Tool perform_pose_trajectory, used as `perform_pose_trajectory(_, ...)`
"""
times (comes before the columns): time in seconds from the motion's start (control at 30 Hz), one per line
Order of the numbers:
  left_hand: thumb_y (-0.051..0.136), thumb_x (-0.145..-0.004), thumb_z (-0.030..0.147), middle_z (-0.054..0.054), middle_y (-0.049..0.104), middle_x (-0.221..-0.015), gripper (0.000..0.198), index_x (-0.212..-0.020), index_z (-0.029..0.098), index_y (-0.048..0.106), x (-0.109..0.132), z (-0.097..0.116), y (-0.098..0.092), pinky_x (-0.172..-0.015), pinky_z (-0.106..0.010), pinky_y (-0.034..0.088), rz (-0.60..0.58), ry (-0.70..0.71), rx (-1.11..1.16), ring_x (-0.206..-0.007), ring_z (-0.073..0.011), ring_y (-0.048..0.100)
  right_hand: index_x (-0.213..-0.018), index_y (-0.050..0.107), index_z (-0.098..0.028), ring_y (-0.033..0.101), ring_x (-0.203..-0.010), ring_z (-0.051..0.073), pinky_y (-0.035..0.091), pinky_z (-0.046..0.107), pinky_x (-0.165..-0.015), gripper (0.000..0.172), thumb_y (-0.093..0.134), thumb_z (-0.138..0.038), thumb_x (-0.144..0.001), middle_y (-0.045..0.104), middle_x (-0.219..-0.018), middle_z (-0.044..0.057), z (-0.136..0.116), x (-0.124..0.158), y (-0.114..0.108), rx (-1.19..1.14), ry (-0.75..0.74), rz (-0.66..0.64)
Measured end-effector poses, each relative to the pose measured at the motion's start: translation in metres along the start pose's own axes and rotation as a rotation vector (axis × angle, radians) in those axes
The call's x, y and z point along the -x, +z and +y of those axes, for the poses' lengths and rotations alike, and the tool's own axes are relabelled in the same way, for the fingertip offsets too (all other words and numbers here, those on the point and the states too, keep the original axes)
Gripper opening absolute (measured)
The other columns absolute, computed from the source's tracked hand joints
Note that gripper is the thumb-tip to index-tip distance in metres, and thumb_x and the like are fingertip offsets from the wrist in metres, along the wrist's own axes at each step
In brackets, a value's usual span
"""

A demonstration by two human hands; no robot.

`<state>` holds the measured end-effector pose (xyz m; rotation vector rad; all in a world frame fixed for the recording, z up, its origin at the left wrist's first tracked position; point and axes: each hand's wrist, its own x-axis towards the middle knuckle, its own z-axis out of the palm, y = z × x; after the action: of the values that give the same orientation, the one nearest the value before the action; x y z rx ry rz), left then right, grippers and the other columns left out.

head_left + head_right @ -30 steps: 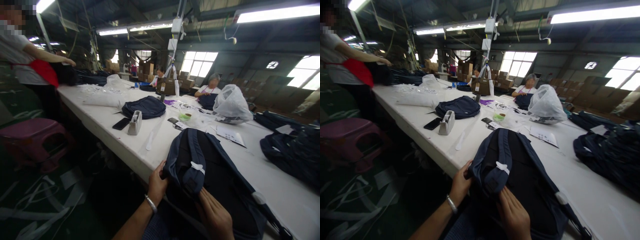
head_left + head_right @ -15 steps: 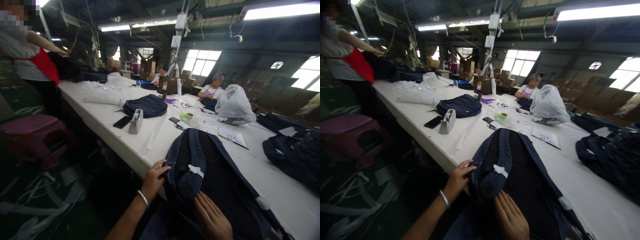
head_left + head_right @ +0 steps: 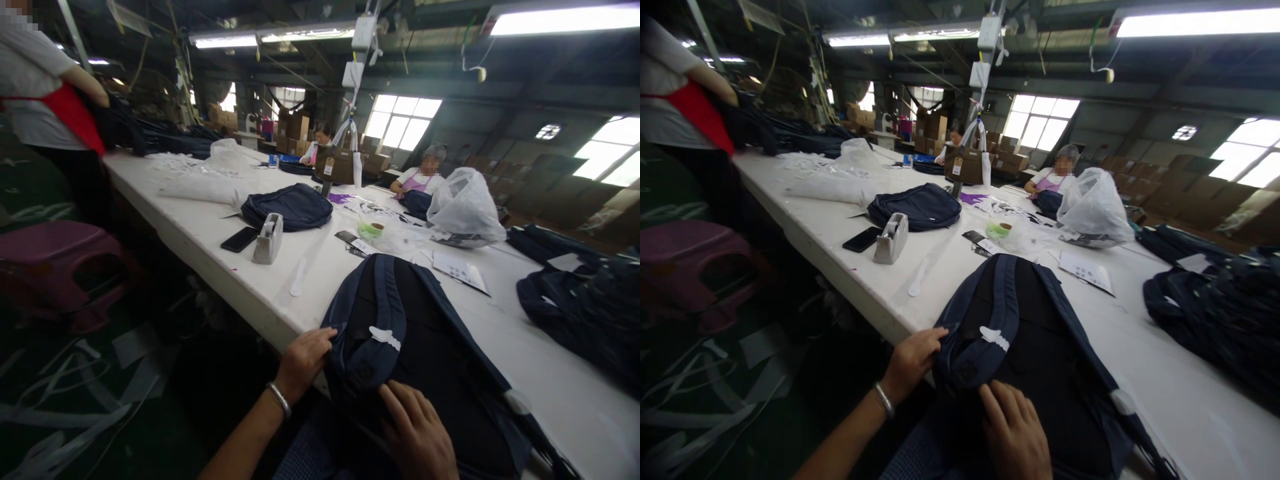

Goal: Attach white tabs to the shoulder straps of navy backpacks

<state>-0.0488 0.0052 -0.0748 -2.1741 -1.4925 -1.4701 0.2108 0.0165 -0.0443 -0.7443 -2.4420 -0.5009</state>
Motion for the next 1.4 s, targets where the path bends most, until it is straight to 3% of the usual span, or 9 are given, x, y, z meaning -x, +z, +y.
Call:
perform_pose_trajectory(0.23,0.046,-0.092,0.011,-0.005,0.068,-0.103,0.035,-0.124,0.021,0.055,-0.005,-0.019,-0.016,-0.082,-0.030,0.053,-0.240,0.273,-0.259,-0.092,-0.0159,0.064,-0.117,0.064,-0.031,0.060,-0.095,0.021,0.051,0.033,-0.077,0.040,0.034,-0.017,-0.094,0.064,-0.098,0.006,-0.011,-0.008,-0.004,-0.073,-0.020,-0.005)
perform_pose_trajectory(0.47,0.057,-0.087,0.018,-0.005,0.065,-0.095,0.024,-0.110,0.020,0.063,0.007,-0.004,-0.002,-0.077,-0.034,0.051,-0.190,-0.023,-0.328,-0.086,-0.0197,0.058,-0.132,0.052,-0.019,0.039,-0.132,0.027,0.043,0.041,-0.100,0.054,0.036,-0.002,-0.084,0.053,-0.135,0.008,-0.004,0.009,0.010,0.015,-0.204,-0.043)
perform_pose_trajectory(0.7,0.056,-0.072,0.006,-0.002,0.067,-0.095,0.037,-0.100,0.026,0.070,-0.019,-0.003,-0.045,-0.080,-0.028,0.052,-0.386,-0.213,-0.120,-0.088,-0.0172,0.063,-0.139,0.044,-0.017,0.036,-0.134,0.031,0.037,0.043,-0.105,0.054,0.051,-0.027,-0.086,0.041,-0.145,0.010,-0.016,0.013,0.001,0.060,-0.158,-0.140)
perform_pose_trajectory(0.8,0.049,-0.076,0.005,0.000,0.070,-0.089,0.033,-0.087,0.025,0.072,-0.034,-0.003,-0.052,-0.080,-0.028,0.053,-0.269,-0.309,-0.074,-0.083,-0.0163,0.066,-0.137,0.048,-0.020,0.037,-0.134,0.026,0.029,0.041,-0.111,0.051,0.043,-0.012,-0.087,0.044,-0.144,0.006,-0.024,0.019,0.008,0.093,-0.119,-0.075)
perform_pose_trajectory(0.9,0.043,-0.086,0.010,-0.004,0.068,-0.113,0.037,-0.114,0.022,0.064,-0.038,0.012,-0.035,-0.094,-0.032,0.049,-0.093,-0.286,-0.038,-0.105,-0.0171,0.062,-0.133,0.051,-0.021,0.037,-0.134,0.023,0.026,0.039,-0.114,0.052,0.035,-0.005,-0.086,0.049,-0.140,0.003,-0.030,0.021,0.014,0.069,-0.052,-0.026)
perform_pose_trajectory(0.97,0.044,-0.092,0.020,-0.007,0.055,-0.134,0.044,-0.135,0.021,0.046,-0.032,0.023,-0.016,-0.105,-0.038,0.041,-0.150,-0.170,-0.034,-0.126,-0.0189,0.049,-0.133,0.052,-0.020,0.037,-0.134,0.022,0.027,0.039,-0.113,0.051,0.034,-0.006,-0.087,0.050,-0.139,0.004,-0.030,0.021,0.014,0.056,-0.047,-0.015)
perform_pose_trajectory(1.1,0.045,-0.093,0.037,-0.009,0.039,-0.147,0.057,-0.145,0.021,0.028,-0.006,0.026,0.007,-0.112,-0.051,0.028,-0.348,-0.041,-0.136,-0.139,-0.0236,0.030,-0.134,0.050,-0.020,0.039,-0.133,0.023,0.039,0.039,-0.107,0.049,0.036,-0.007,-0.089,0.050,-0.139,0.004,-0.022,0.027,0.002,0.018,-0.165,-0.083)
perform_pose_trajectory(1.23,0.045,-0.093,0.035,-0.008,0.046,-0.143,0.049,-0.140,0.022,0.039,0.003,0.019,-0.006,-0.108,-0.047,0.036,-0.355,-0.043,-0.169,-0.133,-0.0230,0.040,-0.129,0.054,-0.020,0.048,-0.127,0.020,0.046,0.038,-0.103,0.040,0.048,-0.012,-0.090,0.058,-0.130,0.005,-0.005,0.045,-0.025,-0.089,-0.176,-0.097)
perform_pose_trajectory(1.4,0.047,-0.092,0.029,-0.005,0.060,-0.129,0.038,-0.130,0.026,0.053,-0.043,0.046,-0.028,-0.099,-0.037,0.048,-0.114,-0.131,-0.062,-0.118,-0.0206,0.057,-0.128,0.054,-0.021,0.055,-0.119,0.018,0.041,0.043,-0.107,0.039,0.048,-0.010,-0.090,0.064,-0.123,0.006,0.016,0.041,-0.063,-0.043,0.186,0.056)
